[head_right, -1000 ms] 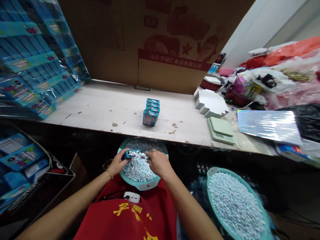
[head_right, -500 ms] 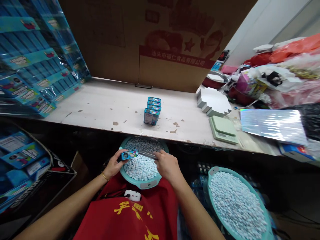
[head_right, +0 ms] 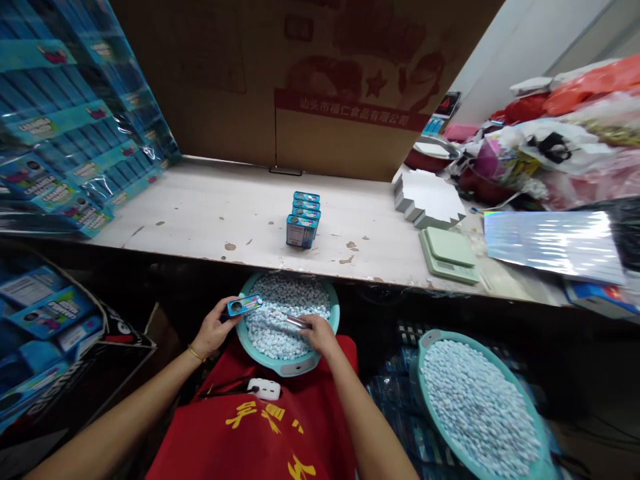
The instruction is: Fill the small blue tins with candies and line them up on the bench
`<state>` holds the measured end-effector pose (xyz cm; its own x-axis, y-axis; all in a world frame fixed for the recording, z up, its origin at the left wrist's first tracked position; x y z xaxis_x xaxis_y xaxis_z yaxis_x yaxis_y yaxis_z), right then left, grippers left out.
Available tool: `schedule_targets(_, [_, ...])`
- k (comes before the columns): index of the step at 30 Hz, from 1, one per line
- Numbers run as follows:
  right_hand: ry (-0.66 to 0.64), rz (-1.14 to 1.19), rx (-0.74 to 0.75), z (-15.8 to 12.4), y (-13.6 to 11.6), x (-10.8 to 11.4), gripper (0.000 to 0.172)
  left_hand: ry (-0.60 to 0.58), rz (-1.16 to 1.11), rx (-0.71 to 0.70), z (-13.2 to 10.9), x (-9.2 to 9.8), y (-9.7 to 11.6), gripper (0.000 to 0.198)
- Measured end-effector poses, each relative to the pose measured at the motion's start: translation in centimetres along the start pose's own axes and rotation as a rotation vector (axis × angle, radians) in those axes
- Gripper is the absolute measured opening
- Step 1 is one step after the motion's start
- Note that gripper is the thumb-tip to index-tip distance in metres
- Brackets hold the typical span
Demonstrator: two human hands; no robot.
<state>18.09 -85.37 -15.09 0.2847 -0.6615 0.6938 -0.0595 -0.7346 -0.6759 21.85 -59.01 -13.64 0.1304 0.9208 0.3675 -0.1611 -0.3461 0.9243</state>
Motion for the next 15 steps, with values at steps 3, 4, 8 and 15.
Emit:
schedule_targets(3, [0.020, 0.050, 0.090, -1.9, -2.0, 3.4, 0.034, 0.010, 0.019, -0.024, 0.2, -0.4, 0.2, 0.036])
schedule_targets(4, [0.028, 0.034, 0.124, -2.5, -3.2, 4.4, 0.034, 0.004, 0.027, -0.045, 0.2, -0.7, 0.4, 0.035])
schedule_targets(8, [0.027, -0.311, 0.135, -4.0, -9.3, 6.7, 0.035, -0.037, 0.073, -0.145, 0.3, -2.3, 1.9, 0.034])
schedule_targets(15, [0.061, -0.724, 0.139, -5.0, -15.5, 7.5, 0.032, -0.037, 0.138, -0.248, 0.1, -2.2, 4.1, 0.035])
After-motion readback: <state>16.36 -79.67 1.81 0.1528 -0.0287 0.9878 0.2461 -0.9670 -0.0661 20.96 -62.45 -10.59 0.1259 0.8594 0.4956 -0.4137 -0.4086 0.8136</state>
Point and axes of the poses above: each hand's wrist, its own z-axis towards the middle knuckle, its own x-axis out of the back of the hand, y = z × x, the point moved 3 cm from there along z, towards the middle knuckle, and after that the axes turned 1 degree about -y, right-handed, at the moved point
